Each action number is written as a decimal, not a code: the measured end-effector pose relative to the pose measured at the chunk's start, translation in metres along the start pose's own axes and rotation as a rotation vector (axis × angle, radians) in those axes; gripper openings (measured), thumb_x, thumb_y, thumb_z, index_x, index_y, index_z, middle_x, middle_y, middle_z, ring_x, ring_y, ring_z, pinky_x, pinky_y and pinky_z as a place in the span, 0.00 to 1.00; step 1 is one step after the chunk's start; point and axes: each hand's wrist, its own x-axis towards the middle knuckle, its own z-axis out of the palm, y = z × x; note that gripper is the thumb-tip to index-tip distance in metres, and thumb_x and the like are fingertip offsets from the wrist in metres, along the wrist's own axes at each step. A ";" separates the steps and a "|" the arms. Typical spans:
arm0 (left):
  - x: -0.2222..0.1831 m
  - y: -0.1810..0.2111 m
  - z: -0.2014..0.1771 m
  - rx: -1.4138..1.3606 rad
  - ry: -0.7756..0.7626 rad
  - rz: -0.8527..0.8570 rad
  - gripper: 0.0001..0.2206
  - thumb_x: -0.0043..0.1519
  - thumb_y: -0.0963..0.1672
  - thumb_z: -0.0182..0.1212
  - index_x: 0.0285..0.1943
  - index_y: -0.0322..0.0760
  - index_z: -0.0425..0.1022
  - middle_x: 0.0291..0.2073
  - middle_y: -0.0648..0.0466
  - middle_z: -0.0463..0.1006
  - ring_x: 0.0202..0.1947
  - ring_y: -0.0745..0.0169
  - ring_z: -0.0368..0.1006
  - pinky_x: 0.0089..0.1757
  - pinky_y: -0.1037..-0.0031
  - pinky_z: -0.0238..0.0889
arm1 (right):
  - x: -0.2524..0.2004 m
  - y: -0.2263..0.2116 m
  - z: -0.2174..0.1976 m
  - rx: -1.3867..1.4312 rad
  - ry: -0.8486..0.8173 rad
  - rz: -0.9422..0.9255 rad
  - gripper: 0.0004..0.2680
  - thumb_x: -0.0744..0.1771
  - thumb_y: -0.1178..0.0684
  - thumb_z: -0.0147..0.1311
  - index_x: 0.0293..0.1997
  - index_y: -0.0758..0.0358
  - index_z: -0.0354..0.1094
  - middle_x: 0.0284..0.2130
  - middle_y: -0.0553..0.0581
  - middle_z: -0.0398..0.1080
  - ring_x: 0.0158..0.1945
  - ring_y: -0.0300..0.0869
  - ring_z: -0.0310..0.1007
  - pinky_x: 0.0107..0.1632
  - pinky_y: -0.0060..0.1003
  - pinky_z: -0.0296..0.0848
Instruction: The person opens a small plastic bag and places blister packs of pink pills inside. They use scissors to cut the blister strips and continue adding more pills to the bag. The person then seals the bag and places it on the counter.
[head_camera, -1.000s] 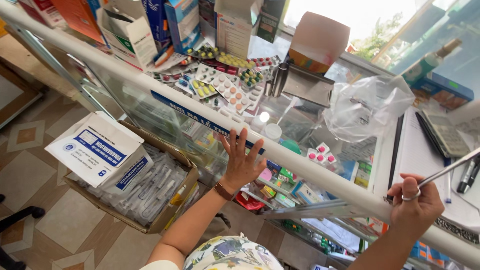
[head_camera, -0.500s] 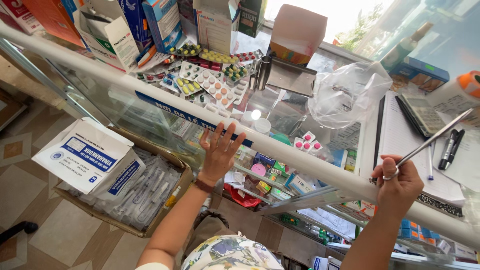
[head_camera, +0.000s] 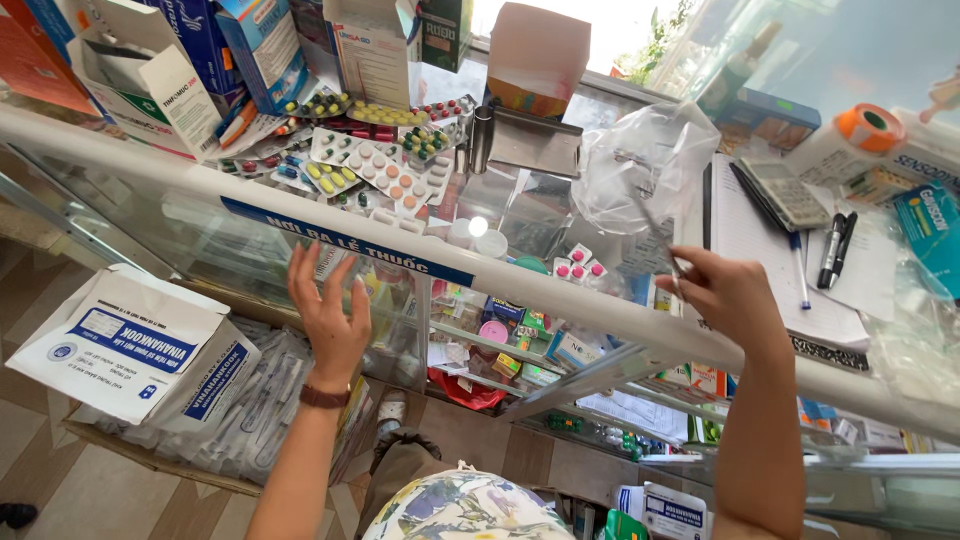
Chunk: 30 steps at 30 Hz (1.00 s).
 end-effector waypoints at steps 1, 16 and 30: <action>0.007 -0.002 0.001 -0.003 0.014 -0.002 0.15 0.67 0.39 0.60 0.63 0.38 0.74 0.72 0.45 0.59 0.77 0.37 0.49 0.71 0.47 0.46 | 0.009 -0.002 0.000 -0.029 -0.042 -0.025 0.16 0.63 0.50 0.66 0.55 0.57 0.76 0.21 0.57 0.72 0.23 0.45 0.72 0.33 0.38 0.70; 0.064 -0.038 -0.001 -0.145 -0.068 0.059 0.21 0.56 0.32 0.52 0.57 0.35 0.79 0.56 0.49 0.77 0.66 0.48 0.68 0.70 0.49 0.47 | 0.057 -0.026 0.002 -0.225 -0.203 -0.092 0.16 0.65 0.47 0.64 0.57 0.60 0.74 0.34 0.62 0.80 0.36 0.47 0.81 0.42 0.42 0.75; 0.074 -0.023 -0.003 -0.020 0.006 0.056 0.14 0.61 0.36 0.57 0.55 0.34 0.78 0.51 0.47 0.79 0.59 0.50 0.72 0.67 0.48 0.50 | -0.034 -0.143 0.139 0.035 -0.878 -0.641 0.19 0.65 0.43 0.59 0.60 0.59 0.67 0.49 0.62 0.75 0.46 0.56 0.76 0.49 0.48 0.73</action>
